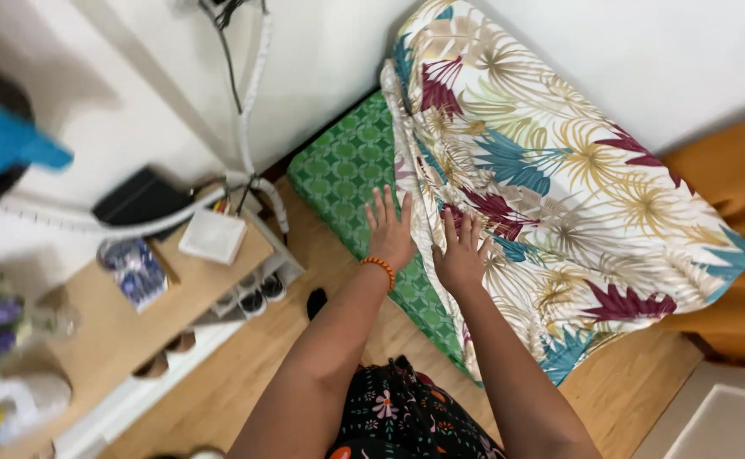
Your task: The person picks up a crumpled floral-patterned sheet from a white table, unfolds it, and spreads it over a green patterned mattress. They smooth the sheet with their hands and tuck the edges under the mattress to secure it.
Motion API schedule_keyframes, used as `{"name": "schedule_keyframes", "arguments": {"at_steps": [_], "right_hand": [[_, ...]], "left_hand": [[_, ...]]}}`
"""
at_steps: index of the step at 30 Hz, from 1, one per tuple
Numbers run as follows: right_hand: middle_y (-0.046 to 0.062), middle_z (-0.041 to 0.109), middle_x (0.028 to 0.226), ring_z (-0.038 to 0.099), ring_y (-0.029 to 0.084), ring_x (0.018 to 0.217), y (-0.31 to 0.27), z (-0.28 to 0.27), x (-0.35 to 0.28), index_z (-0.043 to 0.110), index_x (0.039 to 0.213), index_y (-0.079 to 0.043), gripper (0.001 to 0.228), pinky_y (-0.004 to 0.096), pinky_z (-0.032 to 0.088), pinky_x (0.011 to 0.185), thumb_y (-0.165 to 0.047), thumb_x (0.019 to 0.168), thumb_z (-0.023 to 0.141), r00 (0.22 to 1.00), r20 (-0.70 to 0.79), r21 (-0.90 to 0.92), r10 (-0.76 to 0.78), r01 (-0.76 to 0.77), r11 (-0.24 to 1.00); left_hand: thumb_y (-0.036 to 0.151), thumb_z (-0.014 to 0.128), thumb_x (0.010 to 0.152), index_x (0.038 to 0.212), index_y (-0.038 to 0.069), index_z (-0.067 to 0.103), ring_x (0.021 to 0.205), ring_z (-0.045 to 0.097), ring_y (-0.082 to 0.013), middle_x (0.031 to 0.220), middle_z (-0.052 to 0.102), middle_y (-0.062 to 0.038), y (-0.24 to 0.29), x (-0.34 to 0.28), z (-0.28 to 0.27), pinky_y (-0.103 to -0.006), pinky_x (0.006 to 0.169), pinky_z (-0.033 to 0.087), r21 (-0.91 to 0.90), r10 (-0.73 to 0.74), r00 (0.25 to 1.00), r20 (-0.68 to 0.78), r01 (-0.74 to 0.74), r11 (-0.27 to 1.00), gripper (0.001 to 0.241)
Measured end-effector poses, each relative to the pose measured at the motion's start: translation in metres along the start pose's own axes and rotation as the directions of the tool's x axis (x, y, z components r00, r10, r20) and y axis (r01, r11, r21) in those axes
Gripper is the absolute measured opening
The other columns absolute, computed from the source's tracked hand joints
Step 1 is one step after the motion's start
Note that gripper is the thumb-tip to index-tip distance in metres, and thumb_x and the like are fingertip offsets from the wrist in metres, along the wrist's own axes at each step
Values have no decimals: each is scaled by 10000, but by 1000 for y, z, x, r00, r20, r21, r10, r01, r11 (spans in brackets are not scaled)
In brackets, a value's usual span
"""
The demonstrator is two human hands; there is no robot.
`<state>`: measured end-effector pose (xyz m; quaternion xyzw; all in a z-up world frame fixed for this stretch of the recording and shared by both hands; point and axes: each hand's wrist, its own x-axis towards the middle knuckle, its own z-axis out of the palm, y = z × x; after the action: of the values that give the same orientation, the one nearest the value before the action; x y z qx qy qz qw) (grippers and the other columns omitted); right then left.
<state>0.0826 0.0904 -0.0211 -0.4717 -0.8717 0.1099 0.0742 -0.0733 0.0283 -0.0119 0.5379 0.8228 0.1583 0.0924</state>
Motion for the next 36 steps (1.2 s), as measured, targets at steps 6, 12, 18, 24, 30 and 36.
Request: {"name": "schedule_keyframes", "arguments": {"at_steps": [6,12,18,24,30,36], "right_hand": [[181,104,1698,16,386,1570,-35,10,46,134,1639,-276,892,677,71,1193,-390,915,643,983,45,-58,178,-175,983],[167,113,1711,25,370,1586,-66,22,75,141,1639,-284,892,670,77,1197,-377,914,651,962,14,-6,272,-272,962],[174,120,1704,43,373,1581,-73,28,88,146,1638,-279,890,664,66,1204,-384,912,650,948,27,1,318,-319,948],[179,119,1703,50,377,1578,-61,30,112,148,1644,-298,874,650,71,1206,-392,925,635,943,74,-16,324,-324,946],[189,152,1690,80,410,1571,-35,66,169,153,1633,-261,898,654,95,1216,-388,902,660,963,98,-55,251,-246,968],[195,166,1687,83,423,1562,-12,91,235,160,1632,-269,877,679,114,1191,-364,916,659,972,146,27,185,-191,981]], "left_hand": [[203,791,795,1617,117,188,1548,-21,-498,1670,42,-297,-47,53,-13,-647,1235,63,-6,108,993,48,-107,994,1023],[239,795,801,1621,121,163,1548,-29,-503,1668,37,-300,-83,91,-26,-631,1236,64,21,172,970,171,-178,984,1043],[258,787,833,1631,122,141,1541,-33,-502,1668,18,-305,-104,115,-3,-639,1224,60,61,203,953,225,-222,973,1035],[254,784,832,1626,111,119,1540,-36,-513,1661,24,-310,-106,127,8,-648,1220,52,-44,182,951,251,-177,983,1045],[236,780,817,1611,111,168,1545,-31,-504,1663,38,-300,-108,162,16,-632,1230,51,-83,77,959,273,-56,995,1010],[237,770,836,1609,106,214,1542,-7,-489,1663,63,-282,-111,210,44,-624,1227,62,-45,-6,968,252,18,999,961]]}}
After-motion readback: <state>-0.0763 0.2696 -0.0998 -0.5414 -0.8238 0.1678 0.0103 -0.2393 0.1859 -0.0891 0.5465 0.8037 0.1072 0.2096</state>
